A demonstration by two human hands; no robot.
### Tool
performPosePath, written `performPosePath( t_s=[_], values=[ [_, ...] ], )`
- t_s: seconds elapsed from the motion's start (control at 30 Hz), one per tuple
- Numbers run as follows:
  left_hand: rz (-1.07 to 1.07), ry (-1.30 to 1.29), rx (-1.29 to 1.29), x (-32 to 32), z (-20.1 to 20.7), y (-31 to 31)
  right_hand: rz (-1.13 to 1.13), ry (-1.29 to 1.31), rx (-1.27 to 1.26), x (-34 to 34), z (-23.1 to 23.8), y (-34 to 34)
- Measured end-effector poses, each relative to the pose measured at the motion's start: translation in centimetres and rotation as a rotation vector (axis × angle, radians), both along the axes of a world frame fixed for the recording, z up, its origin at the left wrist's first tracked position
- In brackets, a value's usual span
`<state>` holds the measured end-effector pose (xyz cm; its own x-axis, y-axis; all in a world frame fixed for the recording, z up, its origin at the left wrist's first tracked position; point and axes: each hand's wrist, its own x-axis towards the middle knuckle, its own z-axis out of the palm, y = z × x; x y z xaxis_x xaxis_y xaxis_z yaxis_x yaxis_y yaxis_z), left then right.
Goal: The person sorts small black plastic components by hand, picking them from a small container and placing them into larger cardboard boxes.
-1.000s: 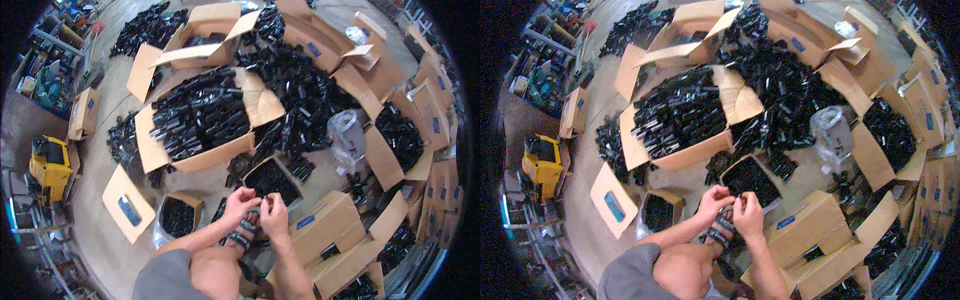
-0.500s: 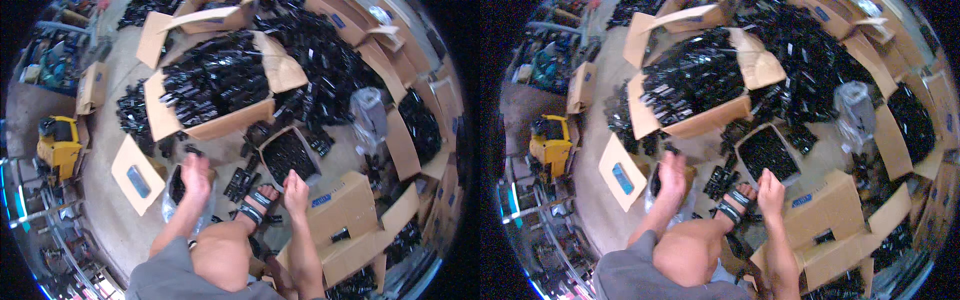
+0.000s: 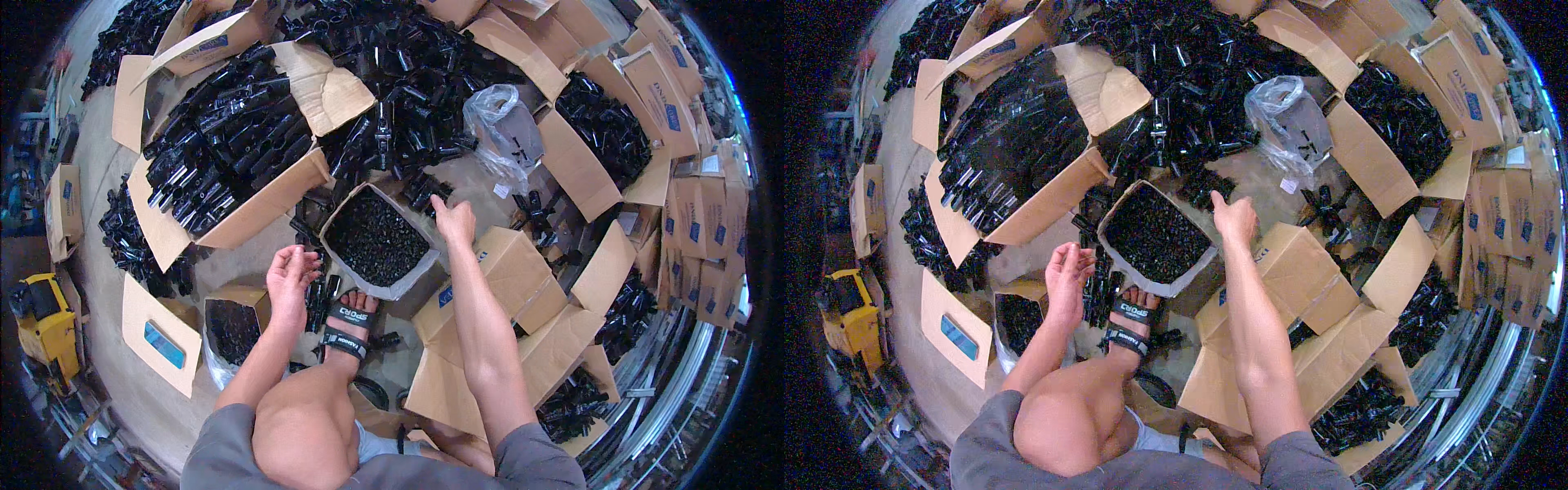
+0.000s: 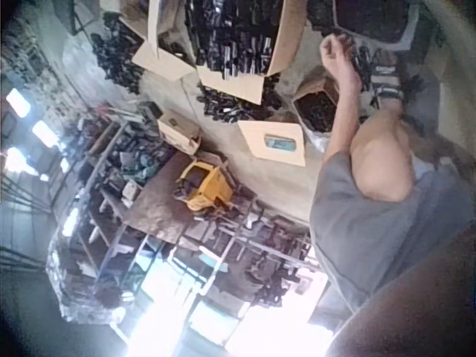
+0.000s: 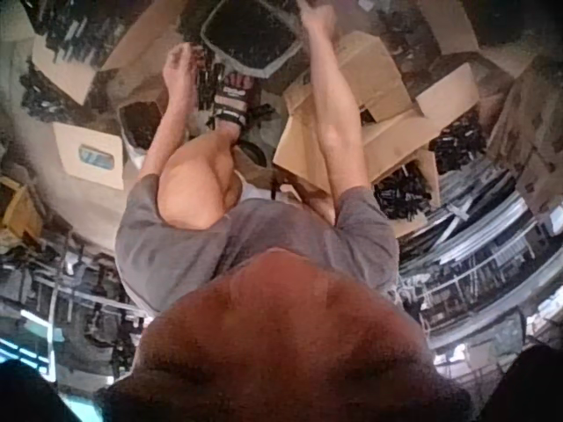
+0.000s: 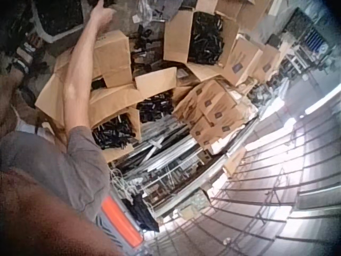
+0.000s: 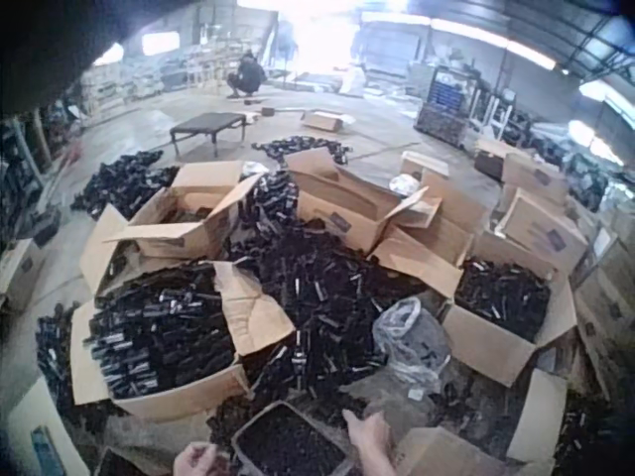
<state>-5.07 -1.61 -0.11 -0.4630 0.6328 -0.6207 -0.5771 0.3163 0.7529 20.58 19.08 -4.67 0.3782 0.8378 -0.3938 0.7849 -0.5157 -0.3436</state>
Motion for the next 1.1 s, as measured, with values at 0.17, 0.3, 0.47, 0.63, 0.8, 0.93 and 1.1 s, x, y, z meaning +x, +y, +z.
performPosePath(
  t_s=[0.17, 0.3, 0.47, 0.63, 0.8, 0.93, 1.1],
  values=[
    [-0.137, 0.004, 0.051, 1.5, 0.6, 1.3, -0.143, 0.034, -0.001, -1.8, -2.7, 1.1],
    [-0.234, 0.060, 0.056, 2.0, 0.8, 1.3, 0.000, 0.163, -0.011, -1.9, -3.4, 1.8],
    [-0.307, 0.107, 0.089, 2.7, 1.1, 1.6, 0.063, 0.184, -0.022, -2.4, -3.1, 1.3],
    [-0.421, 0.157, 0.115, 3.1, 1.8, 2.5, -0.047, 0.379, 0.058, -0.5, -2.8, 0.0],
    [-0.633, 0.131, 0.176, 4.0, 2.1, 4.3, -0.071, 0.743, 0.310, -0.1, 2.6, -3.1],
    [-0.727, -0.171, 0.200, 6.5, 3.3, 6.6, 0.030, 0.877, 0.322, -2.3, 9.2, -8.4],
    [-0.718, -0.412, 0.154, 6.5, 3.3, 6.7, 0.123, 0.969, 0.342, -3.5, 10.3, -12.2]
  ],
)
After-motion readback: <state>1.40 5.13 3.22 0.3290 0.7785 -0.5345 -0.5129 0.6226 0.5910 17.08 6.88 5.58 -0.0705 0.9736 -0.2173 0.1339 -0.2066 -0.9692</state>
